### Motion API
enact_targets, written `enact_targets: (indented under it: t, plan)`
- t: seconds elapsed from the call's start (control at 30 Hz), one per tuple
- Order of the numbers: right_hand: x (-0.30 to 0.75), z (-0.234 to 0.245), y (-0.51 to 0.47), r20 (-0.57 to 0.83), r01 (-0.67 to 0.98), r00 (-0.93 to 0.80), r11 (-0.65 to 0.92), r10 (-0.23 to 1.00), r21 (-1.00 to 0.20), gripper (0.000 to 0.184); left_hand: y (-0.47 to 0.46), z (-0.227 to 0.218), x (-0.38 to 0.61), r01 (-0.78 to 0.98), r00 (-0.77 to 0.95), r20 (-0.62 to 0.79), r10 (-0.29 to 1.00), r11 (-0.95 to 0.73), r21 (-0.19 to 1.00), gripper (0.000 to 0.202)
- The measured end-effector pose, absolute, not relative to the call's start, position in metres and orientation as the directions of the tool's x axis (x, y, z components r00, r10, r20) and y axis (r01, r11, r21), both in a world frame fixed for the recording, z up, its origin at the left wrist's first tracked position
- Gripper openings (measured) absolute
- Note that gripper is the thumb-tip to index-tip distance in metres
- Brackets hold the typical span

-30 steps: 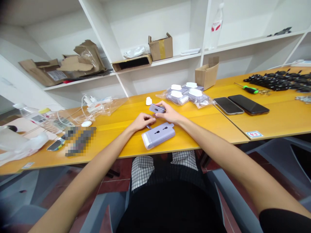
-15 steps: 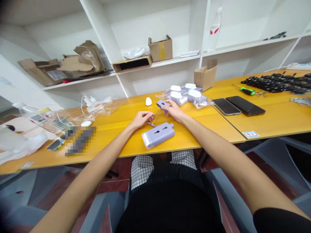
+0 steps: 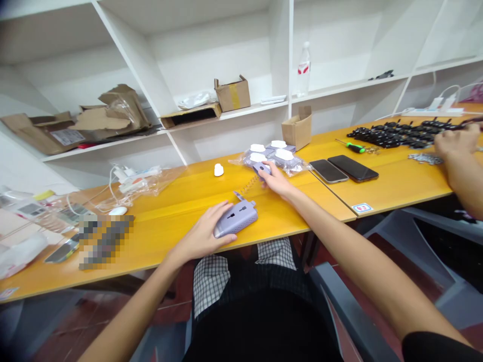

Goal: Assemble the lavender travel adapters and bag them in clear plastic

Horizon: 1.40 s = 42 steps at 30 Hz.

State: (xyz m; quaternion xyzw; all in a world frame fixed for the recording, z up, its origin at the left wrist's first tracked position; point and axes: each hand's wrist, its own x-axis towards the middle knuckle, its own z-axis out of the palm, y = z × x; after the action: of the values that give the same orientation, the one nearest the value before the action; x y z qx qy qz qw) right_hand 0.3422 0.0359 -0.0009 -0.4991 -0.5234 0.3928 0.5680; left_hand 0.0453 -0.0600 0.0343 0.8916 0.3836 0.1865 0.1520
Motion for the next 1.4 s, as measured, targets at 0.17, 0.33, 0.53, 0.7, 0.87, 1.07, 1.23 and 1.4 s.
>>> enact_targets:
  t: [0.17, 0.33, 0.53, 0.7, 0.87, 1.07, 1.23, 1.4]
  plan:
    - [0.374, -0.009, 0.008, 0.226, 0.023, 0.317, 0.231, 0.921, -0.973, 0.058, -0.054, 0.021, 0.033, 0.629, 0.621, 0.210, 0.755, -0.640, 0.442, 0.073]
    - [0.380, -0.008, -0.006, 0.151, -0.120, 0.454, 0.228, 0.878, -0.966, 0.051, -0.046, 0.017, 0.020, 0.635, 0.510, 0.273, 0.816, -0.571, 0.519, 0.076]
    - [0.353, -0.001, -0.016, 0.110, -0.238, 0.404, 0.221, 0.908, -0.946, 0.048, -0.047, 0.016, 0.020, 0.598, 0.360, 0.350, 0.865, -0.502, 0.625, 0.082]
    - [0.340, 0.001, -0.025, 0.031, -0.321, 0.310, 0.135, 0.950, -0.937, 0.054, -0.047, 0.018, 0.021, 0.599, 0.384, 0.311, 0.870, -0.491, 0.633, 0.080]
    - [0.328, -0.006, -0.035, 0.221, -0.083, 0.320, 0.260, 0.921, -0.962, 0.052, -0.048, 0.020, 0.021, 0.568, 0.383, 0.295, 0.875, -0.475, 0.672, 0.076]
    - [0.319, -0.012, -0.040, 0.336, 0.143, 0.253, 0.308, 0.907, -0.941, 0.051, -0.049, 0.020, 0.019, 0.531, 0.336, 0.326, 0.884, -0.463, 0.710, 0.071]
    - [0.329, -0.008, -0.038, 0.272, 0.029, 0.299, 0.277, 0.915, -0.961, 0.050, -0.049, 0.019, 0.020, 0.541, 0.353, 0.324, 0.878, -0.474, 0.694, 0.070]
    - [0.336, -0.006, -0.035, 0.200, -0.088, 0.295, 0.235, 0.934, -0.968, 0.049, -0.049, 0.019, 0.021, 0.548, 0.350, 0.314, 0.883, -0.465, 0.696, 0.072]
